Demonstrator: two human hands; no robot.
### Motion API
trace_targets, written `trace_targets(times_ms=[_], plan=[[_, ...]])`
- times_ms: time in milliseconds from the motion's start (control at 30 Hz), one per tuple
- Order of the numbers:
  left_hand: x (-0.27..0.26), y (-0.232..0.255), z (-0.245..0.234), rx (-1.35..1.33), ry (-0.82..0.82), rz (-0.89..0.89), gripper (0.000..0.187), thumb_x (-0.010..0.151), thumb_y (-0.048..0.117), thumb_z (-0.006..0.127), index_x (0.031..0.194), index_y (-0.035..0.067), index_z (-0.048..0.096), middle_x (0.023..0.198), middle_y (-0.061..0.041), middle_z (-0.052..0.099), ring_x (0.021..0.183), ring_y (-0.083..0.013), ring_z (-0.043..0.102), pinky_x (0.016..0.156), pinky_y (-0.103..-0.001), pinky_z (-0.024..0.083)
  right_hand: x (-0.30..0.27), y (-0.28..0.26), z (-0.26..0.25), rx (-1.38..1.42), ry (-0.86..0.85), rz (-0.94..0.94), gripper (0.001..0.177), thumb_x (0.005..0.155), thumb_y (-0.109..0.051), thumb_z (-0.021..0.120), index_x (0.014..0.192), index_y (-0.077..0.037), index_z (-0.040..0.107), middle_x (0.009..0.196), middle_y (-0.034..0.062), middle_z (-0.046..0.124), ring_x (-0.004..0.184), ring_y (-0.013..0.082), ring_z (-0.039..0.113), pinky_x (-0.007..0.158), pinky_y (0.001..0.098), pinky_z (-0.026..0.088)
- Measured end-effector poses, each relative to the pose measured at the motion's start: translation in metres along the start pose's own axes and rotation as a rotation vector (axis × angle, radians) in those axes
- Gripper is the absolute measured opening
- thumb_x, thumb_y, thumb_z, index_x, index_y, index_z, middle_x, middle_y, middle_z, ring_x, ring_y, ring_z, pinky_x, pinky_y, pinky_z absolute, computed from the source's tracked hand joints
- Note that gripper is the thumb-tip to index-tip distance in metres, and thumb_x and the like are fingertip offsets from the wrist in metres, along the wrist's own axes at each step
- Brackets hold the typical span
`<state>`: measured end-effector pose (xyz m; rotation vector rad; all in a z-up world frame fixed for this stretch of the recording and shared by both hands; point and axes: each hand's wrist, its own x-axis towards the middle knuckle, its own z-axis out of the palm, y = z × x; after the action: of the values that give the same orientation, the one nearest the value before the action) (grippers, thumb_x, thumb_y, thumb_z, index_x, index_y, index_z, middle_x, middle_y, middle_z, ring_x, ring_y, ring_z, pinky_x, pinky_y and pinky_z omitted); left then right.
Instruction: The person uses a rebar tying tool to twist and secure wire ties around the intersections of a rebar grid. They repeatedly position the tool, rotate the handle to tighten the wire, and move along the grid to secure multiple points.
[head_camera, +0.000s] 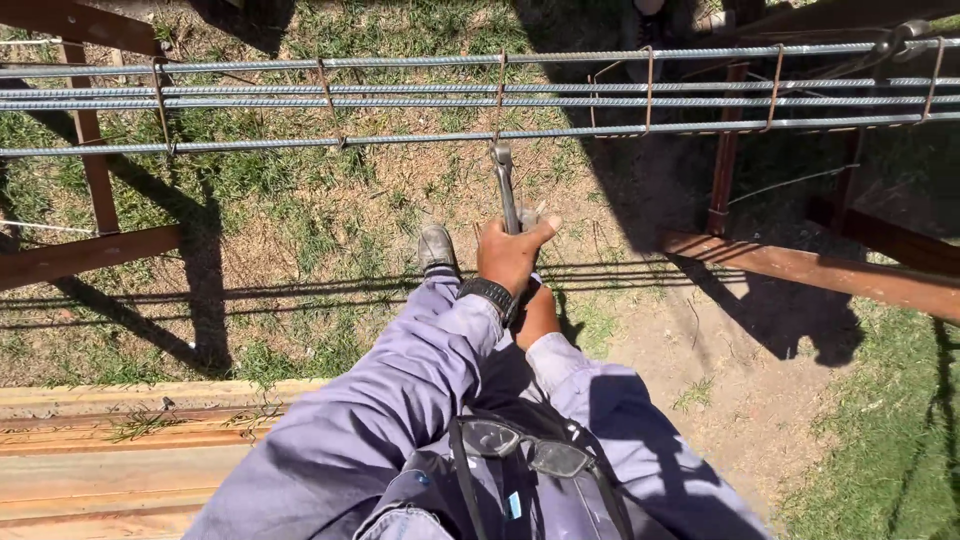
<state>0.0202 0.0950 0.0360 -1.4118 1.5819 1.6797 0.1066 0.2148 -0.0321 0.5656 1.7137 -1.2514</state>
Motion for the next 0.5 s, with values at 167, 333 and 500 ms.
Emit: trace_targets(times_ms=[167, 333, 500], plan=[[0.043, -0.048, 0.035, -0.032, 0.124, 0.068, 0.045, 0.075, 0.049, 0.080, 0.076, 0.009, 0.061, 0.065, -0.012, 0.061, 0.069, -0.0286, 0.065, 0.070, -0.038, 0.056, -0.007, -0.007, -0.006, -0.540, 0.209, -0.135, 0.019, 0.083, -0.015, 0.069, 0.094, 0.001, 0.067, 0.085, 0.0213, 0.067, 0.086, 0.0384, 0.064, 0.076, 0.0478, 0.053], [-0.006, -0.010, -0.002, -0.499, -0.280, -0.039, 0.045, 0.081, 0.044, 0.083, 0.064, 0.013, 0.054, 0.046, 0.001, 0.047, 0.040, -0.0102, 0.048, 0.041, -0.023, 0.047, 0.002, 0.022, -0.052, -0.143, -0.154, -0.199, 0.037, 0.068, -0.022, 0.095, 0.093, -0.007, 0.072, 0.083, 0.0155, 0.074, 0.076, 0.0279, 0.072, 0.075, 0.0433, 0.061], [-0.002, -0.005, -0.028, -0.824, -0.731, -0.164, 0.041, 0.093, 0.044, 0.071, 0.076, 0.017, 0.046, 0.054, 0.009, 0.042, 0.046, -0.0039, 0.047, 0.051, -0.021, 0.046, -0.060, -0.062, -0.010, 0.497, -0.294, 0.378, 0.031, 0.087, -0.028, 0.071, 0.072, -0.014, 0.048, 0.052, -0.0074, 0.035, 0.035, 0.0102, 0.042, 0.031, 0.0279, 0.036]])
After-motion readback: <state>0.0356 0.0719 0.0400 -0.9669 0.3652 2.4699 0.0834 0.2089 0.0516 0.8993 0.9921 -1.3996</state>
